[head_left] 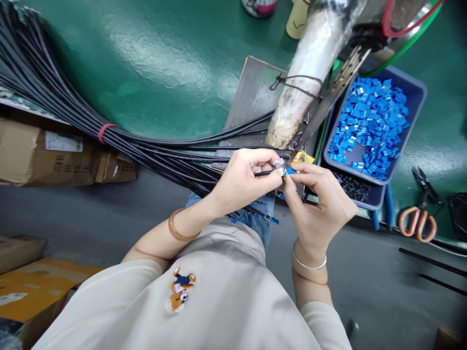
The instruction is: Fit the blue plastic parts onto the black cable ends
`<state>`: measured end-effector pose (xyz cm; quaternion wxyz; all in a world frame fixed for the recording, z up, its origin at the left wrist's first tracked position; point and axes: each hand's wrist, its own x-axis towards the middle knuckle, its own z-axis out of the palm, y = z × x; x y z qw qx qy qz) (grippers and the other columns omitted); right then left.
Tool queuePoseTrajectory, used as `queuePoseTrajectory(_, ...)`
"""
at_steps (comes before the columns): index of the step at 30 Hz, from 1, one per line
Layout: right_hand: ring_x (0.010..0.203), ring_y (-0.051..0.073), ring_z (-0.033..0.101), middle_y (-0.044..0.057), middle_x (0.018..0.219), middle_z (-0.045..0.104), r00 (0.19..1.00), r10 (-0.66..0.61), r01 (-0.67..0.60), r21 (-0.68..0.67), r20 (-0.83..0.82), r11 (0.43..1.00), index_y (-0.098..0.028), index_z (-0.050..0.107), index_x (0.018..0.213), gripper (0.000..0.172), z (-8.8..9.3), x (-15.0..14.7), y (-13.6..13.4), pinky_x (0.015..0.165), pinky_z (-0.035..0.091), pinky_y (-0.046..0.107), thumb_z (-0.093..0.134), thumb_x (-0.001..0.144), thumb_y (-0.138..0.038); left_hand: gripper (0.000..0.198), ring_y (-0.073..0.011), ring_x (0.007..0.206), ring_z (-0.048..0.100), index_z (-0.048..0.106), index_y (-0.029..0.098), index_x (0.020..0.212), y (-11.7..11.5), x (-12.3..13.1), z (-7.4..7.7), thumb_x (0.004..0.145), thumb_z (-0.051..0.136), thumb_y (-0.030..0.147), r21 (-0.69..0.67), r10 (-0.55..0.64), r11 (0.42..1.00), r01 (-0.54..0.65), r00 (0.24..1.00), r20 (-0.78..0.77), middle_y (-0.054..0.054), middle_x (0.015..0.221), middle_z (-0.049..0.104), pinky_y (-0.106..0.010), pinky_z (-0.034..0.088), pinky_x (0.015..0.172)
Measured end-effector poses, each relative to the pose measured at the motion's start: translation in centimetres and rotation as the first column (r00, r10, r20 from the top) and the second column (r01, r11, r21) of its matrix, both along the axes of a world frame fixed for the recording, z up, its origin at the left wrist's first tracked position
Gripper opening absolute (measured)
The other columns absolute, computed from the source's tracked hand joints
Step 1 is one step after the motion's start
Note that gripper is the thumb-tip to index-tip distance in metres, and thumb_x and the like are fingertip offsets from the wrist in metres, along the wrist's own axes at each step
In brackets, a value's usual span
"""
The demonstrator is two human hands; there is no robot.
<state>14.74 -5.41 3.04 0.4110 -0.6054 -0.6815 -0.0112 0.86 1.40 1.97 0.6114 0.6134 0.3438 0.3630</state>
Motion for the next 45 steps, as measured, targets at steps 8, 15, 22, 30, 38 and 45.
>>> queuePoseTrajectory(8, 0.089, 0.014, 0.071, 0.003, 0.097, 0.074, 0.998, 0.044, -0.044, -0.016, 0.033, 0.999, -0.020, 0.061, 0.085, 0.018, -0.6, 0.1, -0.3, 0.079, 0.056, 0.025, 0.068, 0.077, -0.006, 0.011, -0.0043, 0.057, 0.037, 0.057, 0.011, 0.069, 0.0, -0.2, -0.7, 0.079, 0.055, 0.012, -0.092, -0.043, 0.995, 0.043, 0.999, -0.006, 0.003, 0.063, 0.043, -0.018, 0.032, 0.053)
queuePoseTrajectory(15, 0.090, 0.014, 0.072, 0.003, 0.095, 0.074, 0.999, 0.038, -0.037, -0.007, 0.030, 0.999, -0.019, 0.061, 0.087, 0.018, -0.5, 0.2, -0.7, 0.078, 0.056, 0.024, 0.068, 0.078, -0.004, 0.009, -0.0049, 0.057, 0.043, 0.060, 0.012, 0.077, -0.3, -0.7, -1.1, 0.083, 0.060, 0.018, -0.049, -0.064, 0.997, 0.063, 0.998, -0.027, 0.002, 0.065, 0.049, -0.017, 0.036, 0.054)
queuePoseTrajectory(22, 0.060, 0.012, 0.068, 0.000, 0.084, 0.071, 0.907, -0.135, 0.143, -0.011, -0.398, 0.990, -0.020, 0.061, 0.084, 0.010, -0.2, 1.0, -1.8, 0.051, 0.055, 0.024, 0.068, 0.081, -0.014, 0.016, -0.0106, 0.065, 0.055, 0.064, 0.015, 0.080, -2.9, -1.6, -1.2, 0.092, 0.055, 0.021, 0.569, 0.102, 0.820, 0.062, 0.962, -0.252, -0.002, 0.070, 0.064, -0.022, 0.043, 0.065)
queuePoseTrajectory(30, 0.033, 0.008, 0.047, -0.006, 0.058, 0.062, 0.865, -0.012, 0.186, 0.298, -0.502, 0.936, -0.024, 0.058, 0.083, 0.009, -0.4, 2.4, -2.4, 0.026, 0.027, 0.020, 0.066, 0.081, -0.026, 0.029, -0.0040, 0.039, 0.039, 0.064, 0.013, 0.070, -0.8, -4.9, -1.1, 0.090, 0.058, 0.033, -0.170, -0.595, 0.788, 0.592, 0.803, 0.038, -0.001, 0.054, 0.062, -0.018, 0.029, 0.041)
queuePoseTrajectory(38, 0.068, 0.009, 0.066, -0.002, 0.083, 0.071, 0.997, -0.034, 0.028, -0.084, -0.062, 0.996, -0.021, 0.060, 0.084, 0.007, -0.4, -1.1, -2.2, 0.063, 0.054, 0.023, 0.065, 0.085, -0.016, 0.020, -0.0071, 0.054, 0.056, 0.066, 0.010, 0.076, -1.8, -3.7, -2.1, 0.081, 0.069, 0.030, -0.233, -0.269, 0.930, 0.285, 0.958, 0.101, -0.001, 0.060, 0.062, -0.017, 0.044, 0.054)
queuePoseTrajectory(45, 0.063, 0.008, 0.063, -0.004, 0.073, 0.064, 0.928, -0.131, 0.083, -0.148, -0.350, 0.985, -0.019, 0.060, 0.080, 0.010, -1.6, -0.5, -2.0, 0.059, 0.052, 0.020, 0.068, 0.083, -0.023, 0.011, -0.0070, 0.066, 0.057, 0.069, 0.011, 0.082, -2.1, -2.5, -1.5, 0.082, 0.066, 0.021, 0.058, -0.098, 0.994, 0.093, 0.991, 0.086, -0.002, 0.076, 0.068, -0.016, 0.044, 0.061)
